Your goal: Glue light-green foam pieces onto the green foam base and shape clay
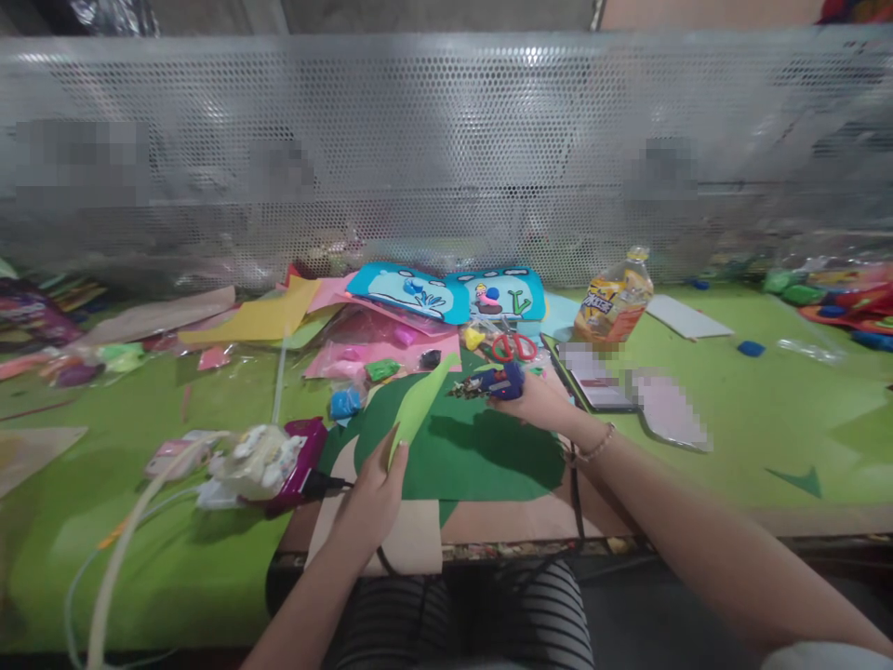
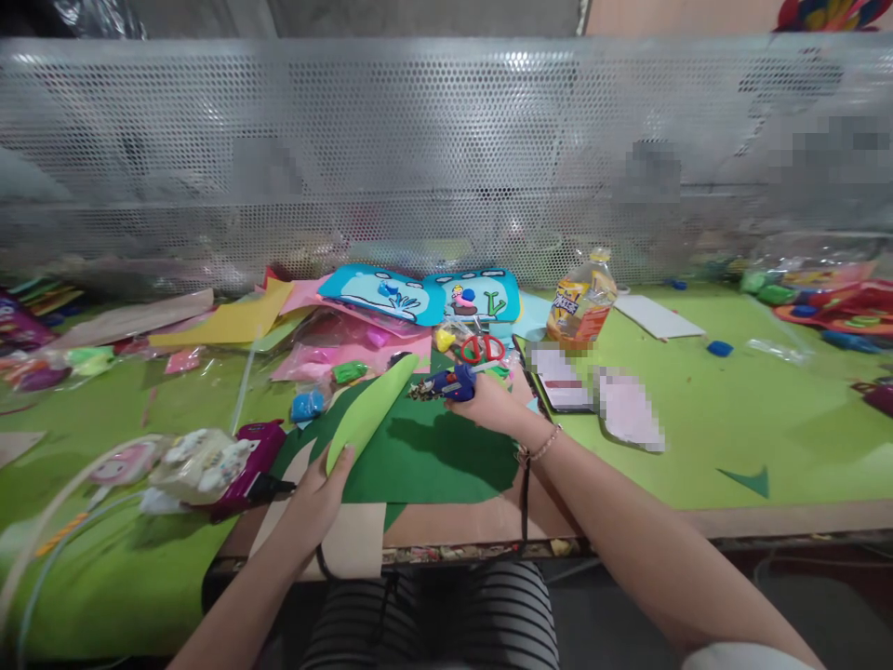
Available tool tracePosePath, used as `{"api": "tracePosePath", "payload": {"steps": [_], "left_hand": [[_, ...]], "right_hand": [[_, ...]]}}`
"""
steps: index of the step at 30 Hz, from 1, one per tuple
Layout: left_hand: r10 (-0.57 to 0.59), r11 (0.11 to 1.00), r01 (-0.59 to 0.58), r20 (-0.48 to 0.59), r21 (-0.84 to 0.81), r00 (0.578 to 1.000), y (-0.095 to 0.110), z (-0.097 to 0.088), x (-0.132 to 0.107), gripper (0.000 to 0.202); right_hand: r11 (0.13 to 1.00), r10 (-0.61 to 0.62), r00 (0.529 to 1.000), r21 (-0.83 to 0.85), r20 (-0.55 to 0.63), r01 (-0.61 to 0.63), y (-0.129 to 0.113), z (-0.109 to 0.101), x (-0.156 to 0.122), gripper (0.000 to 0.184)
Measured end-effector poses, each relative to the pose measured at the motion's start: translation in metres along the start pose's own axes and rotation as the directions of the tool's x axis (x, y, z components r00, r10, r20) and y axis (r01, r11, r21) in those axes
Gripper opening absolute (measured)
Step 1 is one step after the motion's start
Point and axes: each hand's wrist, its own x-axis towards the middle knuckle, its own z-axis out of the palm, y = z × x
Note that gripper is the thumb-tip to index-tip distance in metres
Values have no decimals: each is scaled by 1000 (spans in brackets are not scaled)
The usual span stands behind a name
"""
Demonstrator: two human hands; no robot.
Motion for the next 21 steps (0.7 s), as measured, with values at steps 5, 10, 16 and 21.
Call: {"api": "tracePosePath", "payload": {"steps": [5,10,16,21], "left_hand": [[7,1000,-7,0,-13,1000,1,-1,0,51],[-14,1000,14,4,13,1000,3,-1,0,52],[26,999,-27,16,43,1000,7,-2,-2,52],[54,996,-55,28,66,998,2,-1,1,54]], "right_hand": [[999,-24,999,-49,-32,22,-1,0,0,12],[1000,30,1000,6,-5,-29,-4,0,0,20],[996,6,999,91,54,-10,3,5,8,23],[997,-9,997,76,83,3,5,7,8,21]]}}
